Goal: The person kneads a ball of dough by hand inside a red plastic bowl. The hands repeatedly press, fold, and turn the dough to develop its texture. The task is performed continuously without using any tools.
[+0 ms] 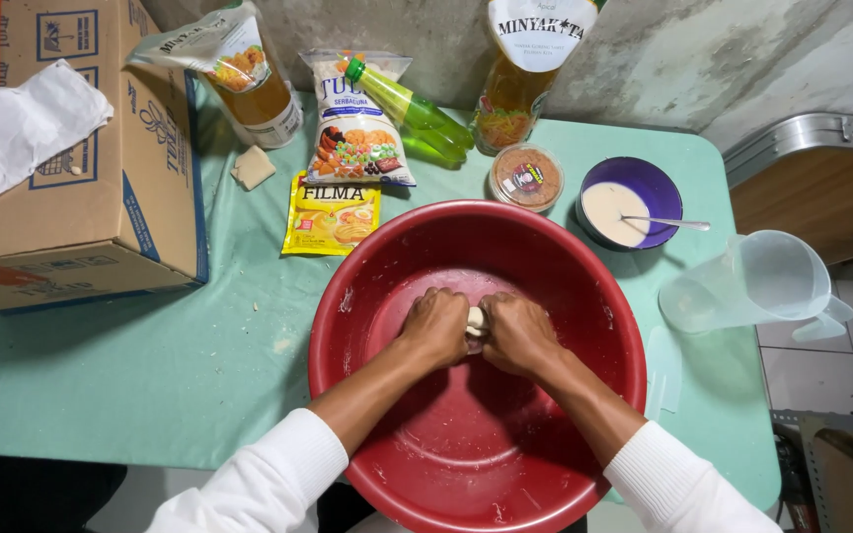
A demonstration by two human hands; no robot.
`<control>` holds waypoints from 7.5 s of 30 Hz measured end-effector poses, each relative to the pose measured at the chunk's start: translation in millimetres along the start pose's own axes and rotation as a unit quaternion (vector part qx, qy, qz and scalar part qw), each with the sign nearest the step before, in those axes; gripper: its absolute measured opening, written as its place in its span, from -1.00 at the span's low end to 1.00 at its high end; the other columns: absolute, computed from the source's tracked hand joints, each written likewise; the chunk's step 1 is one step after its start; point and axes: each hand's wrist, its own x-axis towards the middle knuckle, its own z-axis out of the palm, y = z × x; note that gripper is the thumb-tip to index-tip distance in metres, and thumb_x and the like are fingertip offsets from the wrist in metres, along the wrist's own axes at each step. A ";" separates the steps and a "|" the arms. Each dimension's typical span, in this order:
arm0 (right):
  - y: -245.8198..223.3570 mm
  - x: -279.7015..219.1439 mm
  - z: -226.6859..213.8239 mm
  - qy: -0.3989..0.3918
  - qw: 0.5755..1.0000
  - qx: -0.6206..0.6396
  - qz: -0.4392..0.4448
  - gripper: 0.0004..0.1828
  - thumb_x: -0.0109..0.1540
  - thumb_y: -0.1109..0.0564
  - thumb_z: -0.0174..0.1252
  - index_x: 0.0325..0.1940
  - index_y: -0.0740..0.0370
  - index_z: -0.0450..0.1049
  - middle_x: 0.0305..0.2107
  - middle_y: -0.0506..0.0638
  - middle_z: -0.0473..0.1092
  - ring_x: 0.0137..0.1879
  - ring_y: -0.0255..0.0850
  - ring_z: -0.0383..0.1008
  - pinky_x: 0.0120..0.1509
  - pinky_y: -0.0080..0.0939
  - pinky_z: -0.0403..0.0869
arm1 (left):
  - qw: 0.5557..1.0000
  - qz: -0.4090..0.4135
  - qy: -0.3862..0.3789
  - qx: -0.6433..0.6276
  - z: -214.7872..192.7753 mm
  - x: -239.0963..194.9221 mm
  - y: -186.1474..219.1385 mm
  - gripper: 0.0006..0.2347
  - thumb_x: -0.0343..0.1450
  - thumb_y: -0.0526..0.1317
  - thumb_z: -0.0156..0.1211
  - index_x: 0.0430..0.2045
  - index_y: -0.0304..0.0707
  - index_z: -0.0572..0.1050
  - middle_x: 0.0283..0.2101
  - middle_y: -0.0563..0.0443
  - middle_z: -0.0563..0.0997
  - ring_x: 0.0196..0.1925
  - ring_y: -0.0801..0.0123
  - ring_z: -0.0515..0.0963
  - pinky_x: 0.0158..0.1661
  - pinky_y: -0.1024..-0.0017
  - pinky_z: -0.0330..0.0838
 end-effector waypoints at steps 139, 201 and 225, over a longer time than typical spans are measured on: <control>-9.6 -9.9 -62.2 -0.047 0.951 0.306 -0.004 -0.30 0.00 0.25 0.42 0.24 0.25 0.46 0.03 0.28 0.41 0.24 0.22 0.42 0.23 0.18 0.46 | 0.986 -0.022 -0.124 -0.108 -87.6 -21.9 14.3 -0.38 0.17 -0.07 0.48 0.06 -0.41 0.40 0.01 -0.36 0.50 0.14 -0.27 0.54 0.06 -0.06 0.50; -8.5 -8.8 -79.6 0.032 0.971 0.235 -0.035 -0.34 0.06 0.06 0.45 0.22 0.12 0.43 0.00 0.12 0.34 0.27 0.19 0.28 0.38 0.18 0.28 | 0.984 -0.024 -0.124 -0.125 -118.4 -7.2 17.5 -0.37 0.11 -0.15 0.61 0.06 -0.35 0.47 0.04 -0.25 0.51 0.18 -0.13 0.48 0.14 0.10 0.40; -9.4 3.4 -24.7 0.112 0.991 0.072 0.011 -0.74 -0.01 0.21 0.28 -0.25 0.08 0.46 -0.44 -0.04 0.46 -0.24 0.02 0.59 -0.22 -0.03 0.56 | 0.994 0.051 0.076 0.068 -6.4 17.9 -14.0 -0.65 0.09 -0.34 0.39 -0.28 -0.38 0.48 -0.26 -0.20 0.54 -0.16 -0.14 0.64 -0.21 -0.02 0.58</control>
